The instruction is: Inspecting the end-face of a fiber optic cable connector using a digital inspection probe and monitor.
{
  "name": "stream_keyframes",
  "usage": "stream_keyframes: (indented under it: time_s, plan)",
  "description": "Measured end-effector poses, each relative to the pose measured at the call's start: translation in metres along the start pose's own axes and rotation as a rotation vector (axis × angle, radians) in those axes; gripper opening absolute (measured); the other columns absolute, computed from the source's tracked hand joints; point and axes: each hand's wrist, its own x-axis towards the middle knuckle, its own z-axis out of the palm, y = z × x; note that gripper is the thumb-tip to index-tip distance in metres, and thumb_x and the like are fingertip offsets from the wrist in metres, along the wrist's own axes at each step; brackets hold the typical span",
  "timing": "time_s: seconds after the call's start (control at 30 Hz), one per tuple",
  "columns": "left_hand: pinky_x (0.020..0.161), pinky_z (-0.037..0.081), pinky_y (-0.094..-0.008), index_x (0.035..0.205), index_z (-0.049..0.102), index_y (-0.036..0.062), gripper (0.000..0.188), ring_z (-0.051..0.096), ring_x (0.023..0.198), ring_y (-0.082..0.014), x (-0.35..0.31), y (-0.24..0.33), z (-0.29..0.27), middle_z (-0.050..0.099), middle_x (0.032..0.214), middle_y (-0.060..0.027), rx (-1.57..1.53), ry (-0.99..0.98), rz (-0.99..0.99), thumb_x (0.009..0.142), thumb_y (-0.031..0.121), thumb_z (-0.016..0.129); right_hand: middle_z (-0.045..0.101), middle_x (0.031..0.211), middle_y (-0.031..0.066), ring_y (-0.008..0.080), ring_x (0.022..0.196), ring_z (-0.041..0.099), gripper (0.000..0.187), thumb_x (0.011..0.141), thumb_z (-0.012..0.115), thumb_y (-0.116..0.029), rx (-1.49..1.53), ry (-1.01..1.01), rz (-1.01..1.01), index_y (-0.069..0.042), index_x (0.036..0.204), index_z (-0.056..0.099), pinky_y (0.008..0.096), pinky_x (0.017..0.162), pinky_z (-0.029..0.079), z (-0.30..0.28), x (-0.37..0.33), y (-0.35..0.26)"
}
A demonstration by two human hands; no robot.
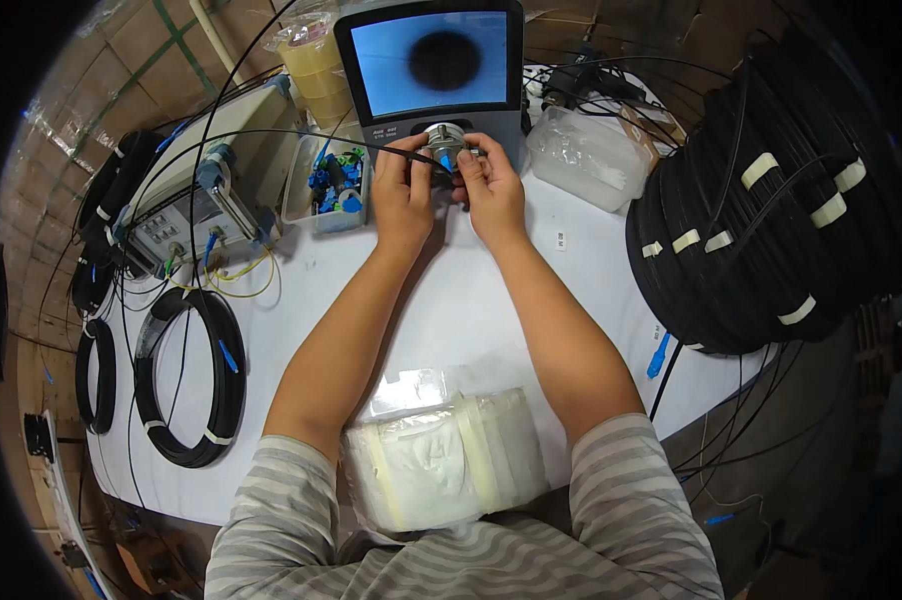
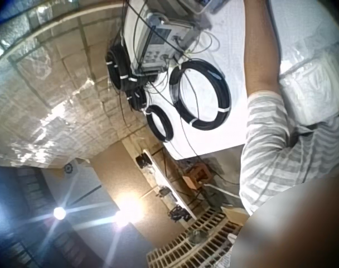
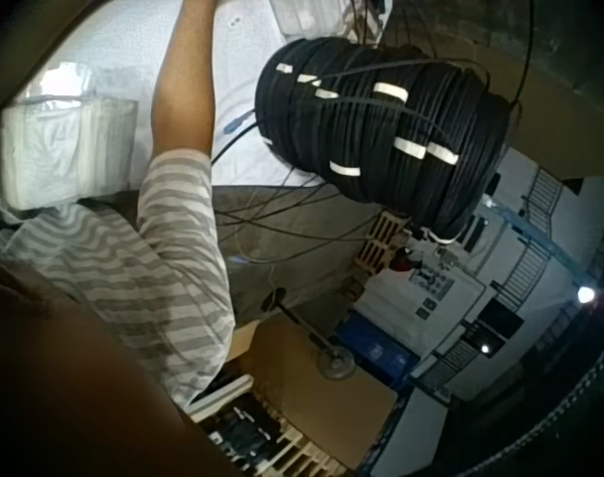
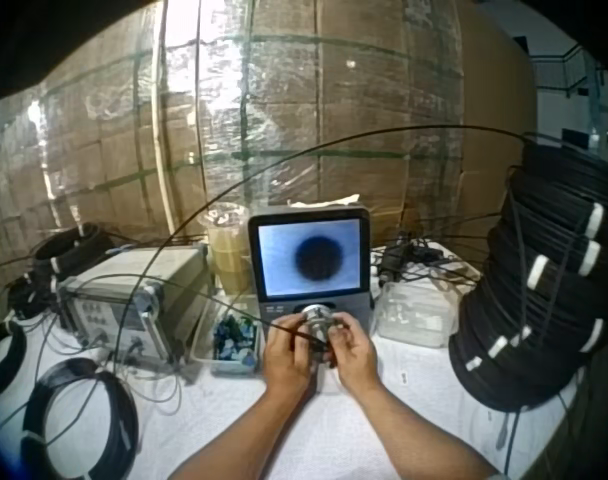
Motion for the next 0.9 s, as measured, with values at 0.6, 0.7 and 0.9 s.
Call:
stream_keyframes:
  time_s: [0.6, 0.7, 0.9]
  plan:
    - [0.074, 0.05, -0.035, 0.106, 0.064, -0.0003, 0.017, 0.062, 0.087, -0.0275, -0.0017, -0.0053, 0.0016, 0.06, 0.103, -0.0134, 0.002, 0.022, -0.05, 0.097, 0.013, 0.061, 0.061, 0.091, 0.0007, 0.0087, 0.078, 0.059, 0.04, 0.102, 0.059, -0.031, 0.011, -0.061, 0.042, -0.008, 0.134, 0.054, 0.0226, 0.063, 0.052, -0.0037, 0.001, -0.0035]
    - [0.072, 0.05, -0.0342, 0.106, 0.063, -0.0006, 0.017, 0.063, 0.086, -0.0264, -0.0015, -0.0043, 0.0007, 0.06, 0.103, -0.0134, 0.022, 0.027, -0.013, 0.097, 0.014, 0.062, 0.061, 0.092, 0.0006, 0.0088, 0.079, 0.06, 0.041, 0.102, 0.059, -0.032, 0.018, -0.058, 0.043, -0.008, 0.135, 0.054, 0.0229, 0.064, 0.053, -0.0037, 0.0013, -0.0023]
    - [0.071, 0.053, -0.0319, 0.104, 0.062, -0.0016, 0.017, 0.065, 0.084, -0.0243, -0.002, -0.0012, -0.0004, 0.06, 0.103, -0.0133, 0.045, 0.041, 0.016, 0.097, 0.014, 0.062, 0.062, 0.094, 0.0006, 0.0087, 0.08, 0.06, 0.042, 0.102, 0.059, -0.032, 0.04, -0.076, 0.05, -0.009, 0.137, 0.053, 0.0232, 0.066, 0.054, -0.0038, 0.0015, -0.0029]
